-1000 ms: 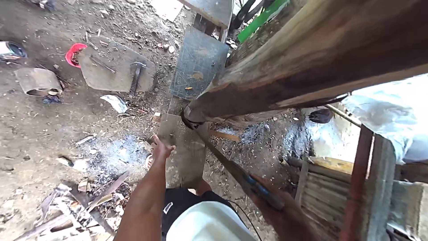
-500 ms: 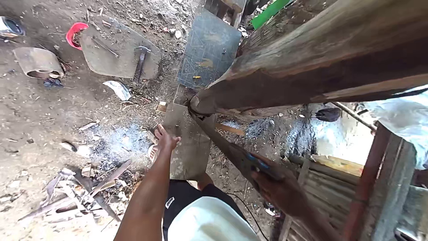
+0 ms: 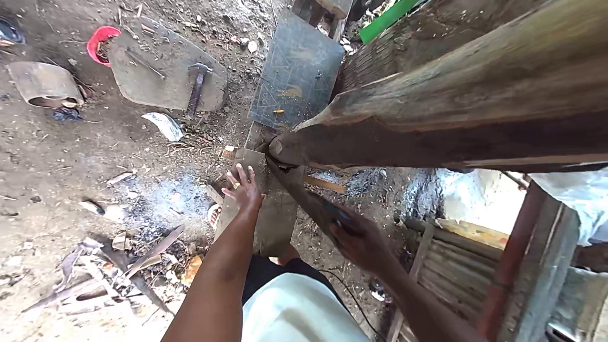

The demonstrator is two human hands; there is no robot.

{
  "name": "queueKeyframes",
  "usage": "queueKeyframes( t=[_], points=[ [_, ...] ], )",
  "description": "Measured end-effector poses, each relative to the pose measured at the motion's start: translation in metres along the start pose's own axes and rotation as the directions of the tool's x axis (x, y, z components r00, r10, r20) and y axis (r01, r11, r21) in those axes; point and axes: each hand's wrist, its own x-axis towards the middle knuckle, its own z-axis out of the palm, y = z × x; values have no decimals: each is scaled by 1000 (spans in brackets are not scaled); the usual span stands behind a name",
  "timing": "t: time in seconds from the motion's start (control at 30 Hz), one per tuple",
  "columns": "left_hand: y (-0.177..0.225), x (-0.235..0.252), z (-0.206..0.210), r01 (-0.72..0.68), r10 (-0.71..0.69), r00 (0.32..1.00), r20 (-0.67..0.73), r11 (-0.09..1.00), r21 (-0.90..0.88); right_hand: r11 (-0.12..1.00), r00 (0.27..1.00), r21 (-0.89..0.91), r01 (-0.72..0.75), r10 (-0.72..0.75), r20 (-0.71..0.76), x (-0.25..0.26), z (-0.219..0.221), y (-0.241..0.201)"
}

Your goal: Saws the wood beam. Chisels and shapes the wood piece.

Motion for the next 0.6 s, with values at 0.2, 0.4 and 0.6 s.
queueKeyframes(
  t=[0.2,0.4,0.6],
  points=[
    [0,1,-8,-2,2,1000,1,1000,1,997,997,12,-70,70,39,8,-7,-8],
    [1,2,-4,11,-11,1000,4,1000,5,979,1000,-201,30,-31,-2,-6,-4,-14],
    [-2,-2,2,4,-5,1000,19,1000,21,967,999,-253,-31,36,18,106,50,-10]
  ],
)
